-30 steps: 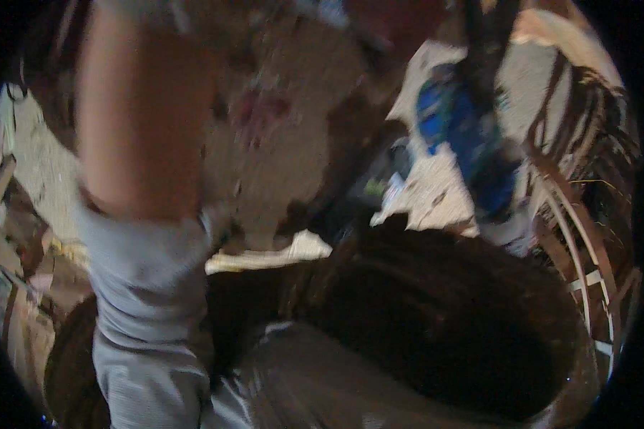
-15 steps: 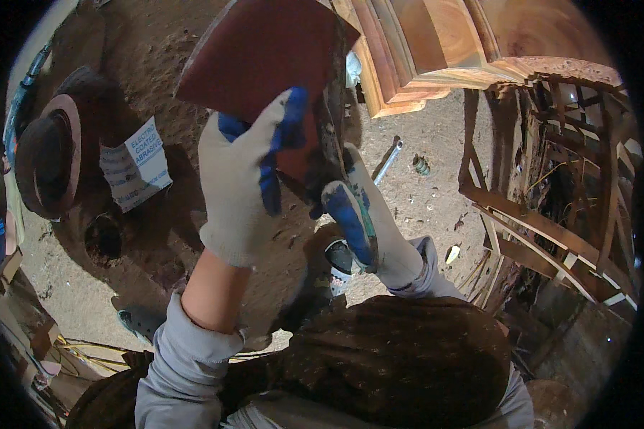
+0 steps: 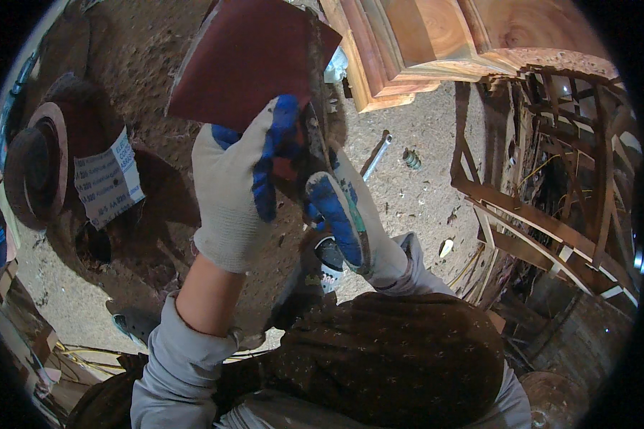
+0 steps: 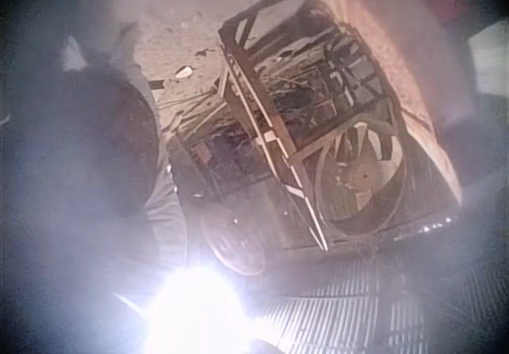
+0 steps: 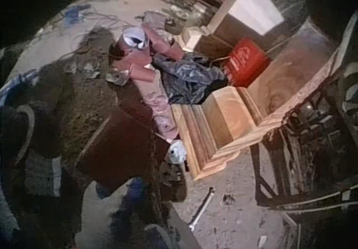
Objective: The person cuts a roll of red sandpaper into smaller rectangular pieces using scissors. They repeatedly fold, align, and trim the sandpaper, placing the cut pieces on the work surface.
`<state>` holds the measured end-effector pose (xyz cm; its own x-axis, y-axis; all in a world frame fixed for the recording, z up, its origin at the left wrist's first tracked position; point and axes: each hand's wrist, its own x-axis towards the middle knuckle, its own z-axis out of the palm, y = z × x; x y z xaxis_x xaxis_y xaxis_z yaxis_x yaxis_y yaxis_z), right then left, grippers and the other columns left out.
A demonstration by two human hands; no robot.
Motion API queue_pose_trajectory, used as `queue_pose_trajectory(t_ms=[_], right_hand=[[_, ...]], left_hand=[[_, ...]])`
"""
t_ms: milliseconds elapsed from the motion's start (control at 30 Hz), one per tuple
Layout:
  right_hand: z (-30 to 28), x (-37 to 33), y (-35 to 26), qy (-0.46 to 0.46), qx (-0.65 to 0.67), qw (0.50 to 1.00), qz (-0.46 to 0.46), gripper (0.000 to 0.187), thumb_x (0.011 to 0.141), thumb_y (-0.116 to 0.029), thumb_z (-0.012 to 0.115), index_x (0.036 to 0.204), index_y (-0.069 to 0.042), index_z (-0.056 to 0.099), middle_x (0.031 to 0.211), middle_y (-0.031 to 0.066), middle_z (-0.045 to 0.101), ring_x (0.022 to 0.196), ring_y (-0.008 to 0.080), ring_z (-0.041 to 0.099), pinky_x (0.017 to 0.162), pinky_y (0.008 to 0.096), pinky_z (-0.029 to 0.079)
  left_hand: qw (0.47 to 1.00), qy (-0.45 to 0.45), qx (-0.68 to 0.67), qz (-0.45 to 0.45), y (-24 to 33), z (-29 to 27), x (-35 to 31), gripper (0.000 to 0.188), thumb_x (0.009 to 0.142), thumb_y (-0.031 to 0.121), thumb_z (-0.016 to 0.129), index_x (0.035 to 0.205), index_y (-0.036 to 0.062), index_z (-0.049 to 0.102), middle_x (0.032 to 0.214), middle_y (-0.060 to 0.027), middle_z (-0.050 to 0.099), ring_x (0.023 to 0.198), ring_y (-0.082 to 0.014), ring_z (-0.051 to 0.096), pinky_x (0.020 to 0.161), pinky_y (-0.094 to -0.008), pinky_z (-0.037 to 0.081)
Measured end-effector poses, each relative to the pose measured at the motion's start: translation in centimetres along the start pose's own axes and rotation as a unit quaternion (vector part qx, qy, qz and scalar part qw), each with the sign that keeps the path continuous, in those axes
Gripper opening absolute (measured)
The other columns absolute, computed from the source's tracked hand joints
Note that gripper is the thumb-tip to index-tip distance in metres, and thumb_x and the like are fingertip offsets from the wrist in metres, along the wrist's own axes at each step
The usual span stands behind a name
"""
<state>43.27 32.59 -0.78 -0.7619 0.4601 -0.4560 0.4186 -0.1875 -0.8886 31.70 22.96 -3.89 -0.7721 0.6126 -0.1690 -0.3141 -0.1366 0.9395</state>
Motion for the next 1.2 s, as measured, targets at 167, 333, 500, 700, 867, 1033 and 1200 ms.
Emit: queue_pose_trajectory(t_ms=[167,333,500,700,867,1033,1200], right_hand=[[0.0,-0.3,0.0,0.012,0.043,0.999,0.016,0.028,0.099,-0.018,0.065,0.119,-0.003,0.054,0.102,0.0056,0.064,0.094,0.0112,0.058,0.085,0.028,0.048],[0.1,0.3,1.6,0.021,0.022,0.999,-0.041,0.031,0.099,-0.018,0.065,0.123,-0.003,0.052,0.103,0.0053,0.064,0.094,0.0106,0.058,0.086,0.0275,0.048],[-0.2,-0.1,-0.2,-0.037,0.112,0.993,-0.002,0.043,0.101,-0.017,0.061,0.137,-0.005,0.041,0.115,0.0035,0.056,0.1,0.0086,0.054,0.089,0.0242,0.047],[0.5,0.0,0.9,-0.028,0.085,0.995,-0.042,0.044,0.102,-0.018,0.058,0.14,-0.007,0.037,0.12,0.0036,0.05,0.109,0.0097,0.049,0.093,0.0247,0.043],[0.0,-0.4,0.4,-0.03,0.08,0.995,-0.059,0.049,0.102,-0.022,0.059,0.142,-0.008,0.035,0.12,0.0056,0.05,0.112,0.0114,0.049,0.096,0.0271,0.042],[-2.0,-1.1,0.3,-0.087,-0.097,0.986,-0.099,0.057,0.101,-0.026,0.06,0.145,-0.007,0.03,0.115,0.0079,0.052,0.109,0.0106,0.05,0.092,0.026,0.043],[-4.3,-1.4,1.3,-0.183,-0.021,0.983,0.017,0.063,0.1,-0.029,0.061,0.148,-0.006,0.027,0.098,0.0018,0.052,0.084,0.0054,0.048,0.072,0.0219,0.043]], left_hand=[[0.999,0.017,0.004,-0.043,-0.1,0.2,0.2,0.032,0.099,0.017,0.061,0.129,0.0039,0.065,0.089,-0.0034,0.066,0.077,-0.012,0.061,0.068,-0.0291,0.049],[0.988,0.086,-0.096,-0.087,1.3,2.2,-0.1,0.027,0.095,0.021,0.069,0.113,0.0025,0.063,0.086,-0.0003,0.066,0.068,-0.0069,0.057,0.061,-0.0235,0.047],[0.978,0.095,-0.151,-0.106,1.1,2.1,-0.1,0.033,0.094,0.019,0.07,0.12,0.0022,0.06,0.094,0.0005,0.066,0.072,-0.0049,0.055,0.063,-0.0221,0.045],[0.987,0.117,-0.089,-0.057,1.3,2.4,-0.4,0.019,0.098,0.018,0.065,0.108,0.0024,0.063,0.082,0.0018,0.062,0.067,-0.0055,0.054,0.059,-0.0231,0.042],[0.992,0.074,-0.078,-0.063,2.0,2.5,-0.3,0.018,0.099,0.019,0.064,0.108,0.0037,0.062,0.084,0.002,0.062,0.069,-0.005,0.055,0.059,-0.0228,0.042],[0.997,0.031,-0.057,-0.03,3.0,0.0,1.6,0.026,0.099,0.02,0.062,0.116,0.0018,0.059,0.094,0.0013,0.063,0.077,-0.0056,0.057,0.067,-0.0222,0.045],[0.99,-0.137,-0.029,0.023,3.6,-4.1,5.4,0.047,0.095,0.018,0.066,0.135,-0.0023,0.052,0.118,-0.006,0.066,0.103,-0.0115,0.062,0.091,-0.0272,0.05]])
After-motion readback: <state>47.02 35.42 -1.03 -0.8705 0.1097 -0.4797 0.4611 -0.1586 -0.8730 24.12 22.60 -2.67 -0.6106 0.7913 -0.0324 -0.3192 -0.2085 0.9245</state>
